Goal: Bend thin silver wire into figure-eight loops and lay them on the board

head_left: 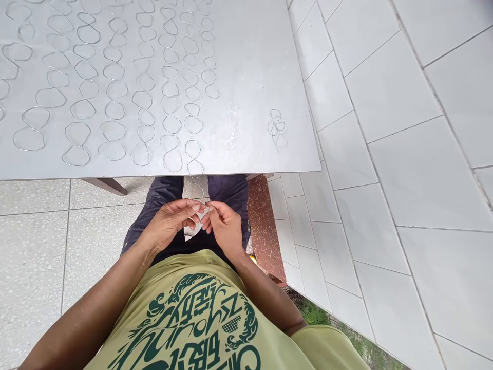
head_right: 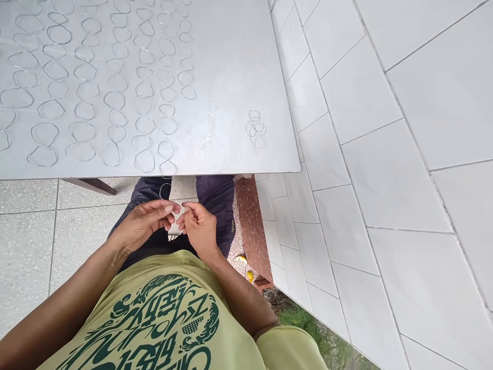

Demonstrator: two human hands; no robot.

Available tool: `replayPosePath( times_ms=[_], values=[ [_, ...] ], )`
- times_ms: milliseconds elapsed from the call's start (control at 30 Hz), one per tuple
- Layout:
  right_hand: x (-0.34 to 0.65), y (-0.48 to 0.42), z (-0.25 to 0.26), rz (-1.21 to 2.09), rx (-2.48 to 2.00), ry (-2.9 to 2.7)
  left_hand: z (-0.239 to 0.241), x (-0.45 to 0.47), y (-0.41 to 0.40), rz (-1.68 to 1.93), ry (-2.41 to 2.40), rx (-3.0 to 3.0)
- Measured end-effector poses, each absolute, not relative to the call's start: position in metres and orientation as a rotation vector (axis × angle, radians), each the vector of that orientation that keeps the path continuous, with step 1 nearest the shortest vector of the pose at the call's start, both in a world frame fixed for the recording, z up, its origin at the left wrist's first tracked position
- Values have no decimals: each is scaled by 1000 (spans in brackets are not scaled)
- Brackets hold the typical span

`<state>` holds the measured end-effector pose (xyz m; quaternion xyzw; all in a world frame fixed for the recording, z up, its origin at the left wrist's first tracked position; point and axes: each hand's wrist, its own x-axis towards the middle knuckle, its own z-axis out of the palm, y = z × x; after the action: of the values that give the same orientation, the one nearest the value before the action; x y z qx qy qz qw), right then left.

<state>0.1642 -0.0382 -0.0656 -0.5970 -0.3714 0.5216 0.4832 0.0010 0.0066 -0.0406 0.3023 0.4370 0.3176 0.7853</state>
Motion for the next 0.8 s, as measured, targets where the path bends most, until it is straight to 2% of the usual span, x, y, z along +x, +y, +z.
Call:
replayPosePath(
  times_ms=[200, 800],
  values=[
    [161, -43, -72, 1276, -1450, -967, -50, 0, 7, 725, 947, 622],
    [179, -46, -82, 995, -1495, -1620, -52, -2, 7, 632, 995, 686]
  ],
)
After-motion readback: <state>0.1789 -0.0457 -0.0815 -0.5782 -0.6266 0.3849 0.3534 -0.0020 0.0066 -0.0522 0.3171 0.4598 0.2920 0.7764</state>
